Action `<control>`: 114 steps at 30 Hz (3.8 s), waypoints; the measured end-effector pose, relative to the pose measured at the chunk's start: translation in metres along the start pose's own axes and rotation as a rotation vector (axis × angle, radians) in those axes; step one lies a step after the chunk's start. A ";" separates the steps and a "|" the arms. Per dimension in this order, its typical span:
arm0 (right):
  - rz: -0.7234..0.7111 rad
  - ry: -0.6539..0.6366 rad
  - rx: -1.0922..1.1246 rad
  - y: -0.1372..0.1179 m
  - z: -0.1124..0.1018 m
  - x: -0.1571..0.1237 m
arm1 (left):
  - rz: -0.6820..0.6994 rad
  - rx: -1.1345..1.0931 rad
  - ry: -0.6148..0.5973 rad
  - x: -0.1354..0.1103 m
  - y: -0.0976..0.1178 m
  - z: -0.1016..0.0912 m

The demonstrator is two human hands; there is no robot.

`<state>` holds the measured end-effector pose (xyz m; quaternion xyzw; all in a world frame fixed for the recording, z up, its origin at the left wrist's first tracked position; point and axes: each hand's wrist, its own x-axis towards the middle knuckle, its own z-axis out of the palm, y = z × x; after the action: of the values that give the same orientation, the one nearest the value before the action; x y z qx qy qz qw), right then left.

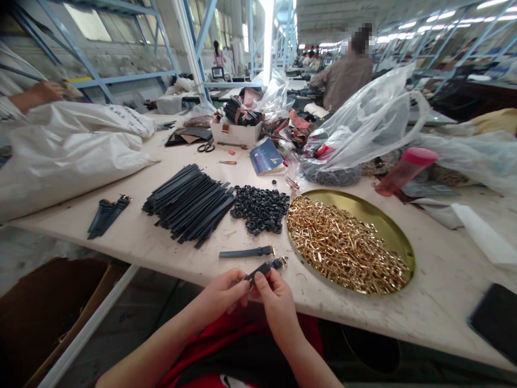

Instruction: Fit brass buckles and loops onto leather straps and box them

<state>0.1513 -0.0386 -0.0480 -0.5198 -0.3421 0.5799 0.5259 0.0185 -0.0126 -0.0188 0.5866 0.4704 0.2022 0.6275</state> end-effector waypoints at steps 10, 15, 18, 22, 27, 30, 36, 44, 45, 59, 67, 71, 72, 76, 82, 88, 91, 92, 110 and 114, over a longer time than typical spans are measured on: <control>-0.398 -0.002 -0.551 0.002 -0.010 -0.001 | 0.017 0.130 0.136 0.002 -0.005 0.003; -0.088 -0.079 -0.341 -0.001 -0.011 0.004 | -0.058 0.048 -0.003 -0.006 0.004 -0.002; -0.034 -0.127 -0.264 0.002 -0.007 0.009 | -0.036 0.026 0.023 0.003 -0.002 -0.008; -0.138 -0.263 -0.401 -0.006 -0.015 0.031 | 0.003 -0.061 0.091 0.022 -0.014 -0.015; -0.430 -0.105 -0.988 -0.035 -0.033 0.096 | 0.042 0.008 0.093 0.033 -0.010 -0.022; -0.506 0.007 -1.412 -0.037 -0.028 0.127 | 0.037 0.068 0.184 0.036 -0.007 -0.024; -0.512 0.030 -1.471 -0.022 -0.024 0.140 | 0.022 0.089 0.211 0.037 -0.015 -0.029; -0.341 -0.119 -0.802 -0.040 -0.027 0.100 | 0.129 0.048 0.328 0.050 0.004 -0.021; -0.270 -0.175 -0.616 -0.043 -0.025 0.091 | 0.141 0.042 0.330 0.050 0.007 -0.018; 0.085 -0.219 0.233 -0.035 -0.015 0.057 | 0.143 0.102 0.348 0.019 0.019 -0.004; 0.071 -0.225 0.086 -0.036 -0.019 0.049 | 0.181 0.441 0.424 0.018 0.013 -0.002; -0.023 -0.185 -0.048 -0.032 -0.023 0.049 | 0.201 0.461 0.373 0.019 0.009 -0.003; -0.049 -0.172 -0.059 -0.030 -0.023 0.049 | 0.205 0.449 0.347 0.019 0.009 -0.004; -0.083 -0.215 -0.120 -0.023 -0.023 0.049 | 0.185 0.354 0.244 0.021 0.010 -0.006; -0.008 -0.195 -0.124 -0.022 -0.021 0.043 | 0.178 0.127 0.157 0.017 0.008 -0.006; 0.004 -0.256 -0.066 -0.024 -0.014 0.027 | 0.182 0.074 0.181 0.010 0.002 -0.007; 0.056 -0.260 0.067 -0.025 -0.012 0.024 | 0.170 0.096 0.233 0.007 0.001 -0.009; 0.079 -0.254 0.091 -0.026 -0.012 0.023 | 0.166 0.115 0.249 0.006 0.001 -0.009; 0.019 -0.172 -0.036 -0.015 -0.010 0.023 | 0.144 -0.125 0.083 0.000 0.011 -0.006; -0.164 -0.012 -0.291 -0.013 -0.010 0.025 | 0.076 -0.240 0.086 0.001 0.007 -0.005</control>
<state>0.1660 -0.0134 -0.0442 -0.5572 -0.4669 0.4826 0.4886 0.0165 -0.0073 -0.0123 0.5157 0.4464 0.3056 0.6644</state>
